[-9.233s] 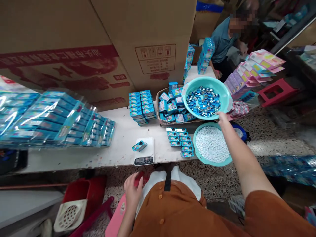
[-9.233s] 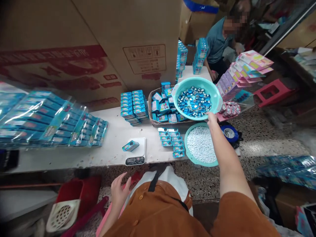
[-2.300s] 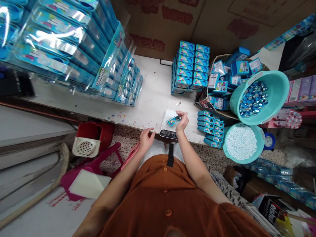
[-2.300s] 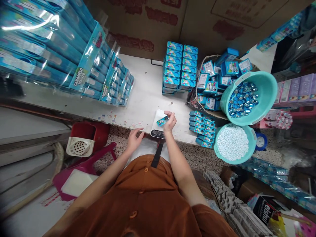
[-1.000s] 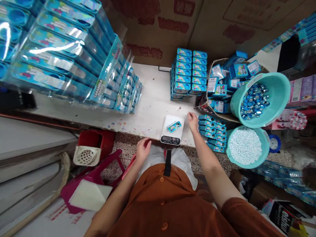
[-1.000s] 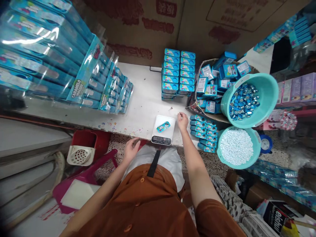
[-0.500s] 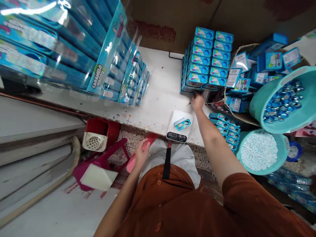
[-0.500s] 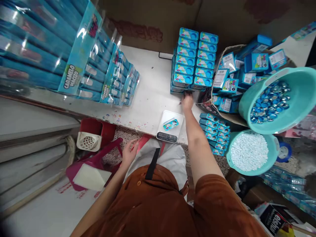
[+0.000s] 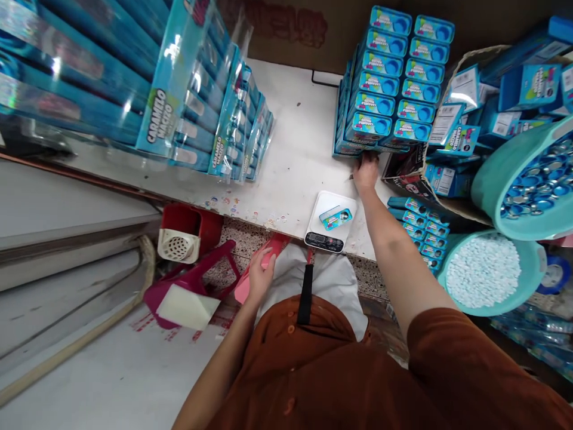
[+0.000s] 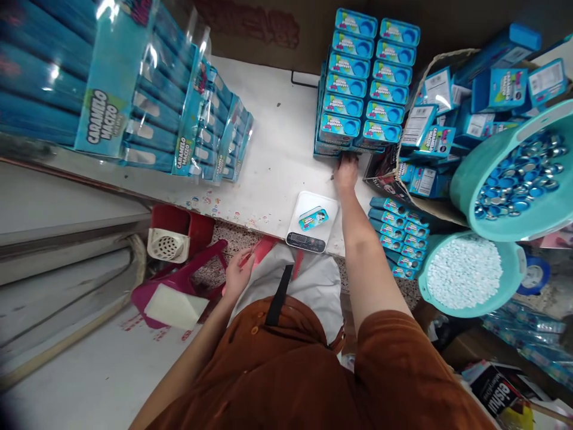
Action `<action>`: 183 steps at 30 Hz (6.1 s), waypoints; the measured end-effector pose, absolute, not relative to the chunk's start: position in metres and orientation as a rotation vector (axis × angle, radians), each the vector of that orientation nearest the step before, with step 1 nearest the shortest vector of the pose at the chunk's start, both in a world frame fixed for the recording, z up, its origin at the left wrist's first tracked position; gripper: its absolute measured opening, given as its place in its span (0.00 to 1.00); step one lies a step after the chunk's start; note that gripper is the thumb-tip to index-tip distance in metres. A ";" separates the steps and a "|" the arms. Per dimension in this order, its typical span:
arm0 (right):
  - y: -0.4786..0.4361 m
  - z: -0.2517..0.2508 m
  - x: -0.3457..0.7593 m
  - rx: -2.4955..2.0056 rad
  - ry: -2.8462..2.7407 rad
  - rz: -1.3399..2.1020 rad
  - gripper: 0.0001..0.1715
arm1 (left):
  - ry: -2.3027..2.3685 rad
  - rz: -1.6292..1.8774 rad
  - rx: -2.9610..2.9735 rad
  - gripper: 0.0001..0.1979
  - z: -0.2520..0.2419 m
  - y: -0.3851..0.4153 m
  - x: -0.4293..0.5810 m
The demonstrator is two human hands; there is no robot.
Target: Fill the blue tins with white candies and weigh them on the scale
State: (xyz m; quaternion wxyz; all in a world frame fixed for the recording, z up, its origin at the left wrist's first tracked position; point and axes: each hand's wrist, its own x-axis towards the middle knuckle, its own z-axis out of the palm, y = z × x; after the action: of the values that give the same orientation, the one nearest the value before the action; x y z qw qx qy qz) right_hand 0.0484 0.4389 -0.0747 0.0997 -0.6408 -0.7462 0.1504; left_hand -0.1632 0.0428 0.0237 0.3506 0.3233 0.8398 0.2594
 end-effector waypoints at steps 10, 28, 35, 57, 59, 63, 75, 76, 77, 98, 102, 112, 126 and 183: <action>0.454 -0.072 0.043 -1.929 -1.988 0.841 0.13 | 2.179 0.634 0.876 0.15 0.030 0.046 -0.156; 0.205 0.078 0.367 -1.837 -0.342 0.847 0.13 | 2.057 0.647 1.029 0.21 0.031 0.097 -0.087; 0.201 0.047 0.441 -2.196 -1.210 0.405 0.13 | 2.076 0.553 1.153 0.21 0.048 0.088 -0.058; 0.218 0.046 0.449 -2.340 -2.064 0.330 0.16 | 2.119 0.663 1.055 0.20 0.042 0.063 -0.014; 0.217 0.044 0.451 -2.339 -2.039 0.309 0.17 | 2.138 0.669 1.042 0.20 0.042 0.060 -0.012; 0.214 0.037 0.454 -2.318 -1.985 0.279 0.18 | 2.153 0.665 1.001 0.19 0.042 0.054 -0.008; 0.212 0.038 0.463 -2.250 -1.800 0.259 0.14 | 2.124 0.693 0.975 0.17 0.039 0.051 -0.010; 0.213 0.039 0.465 -2.263 -1.748 0.248 0.14 | 2.122 0.697 0.980 0.18 0.040 0.051 -0.010; 0.214 0.041 0.467 -2.275 -1.690 0.235 0.15 | 2.119 0.703 0.986 0.18 0.041 0.051 -0.011; 0.246 0.105 0.384 -1.629 -0.361 1.164 0.10 | 2.102 0.717 0.990 0.21 0.033 0.068 -0.076; 0.256 0.104 0.288 -1.525 -0.530 1.364 0.13 | 2.097 0.706 0.976 0.20 0.040 0.073 -0.078; 0.278 0.082 0.090 -1.491 -1.503 1.274 0.10 | 2.142 0.795 0.800 0.19 0.036 0.063 -0.103; 0.287 0.071 0.068 -1.424 -2.014 1.099 0.11 | 2.200 0.926 0.538 0.17 0.033 0.049 -0.112; 0.291 0.086 0.071 -1.463 -2.193 0.923 0.10 | 2.166 0.953 0.482 0.16 0.034 0.056 -0.108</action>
State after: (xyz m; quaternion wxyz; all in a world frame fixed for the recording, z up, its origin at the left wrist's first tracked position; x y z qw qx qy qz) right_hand 0.0714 0.2908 0.0856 0.1735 -0.5158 -0.7732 0.3255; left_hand -0.1079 0.0561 0.0342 0.3553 0.1866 0.8383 0.3690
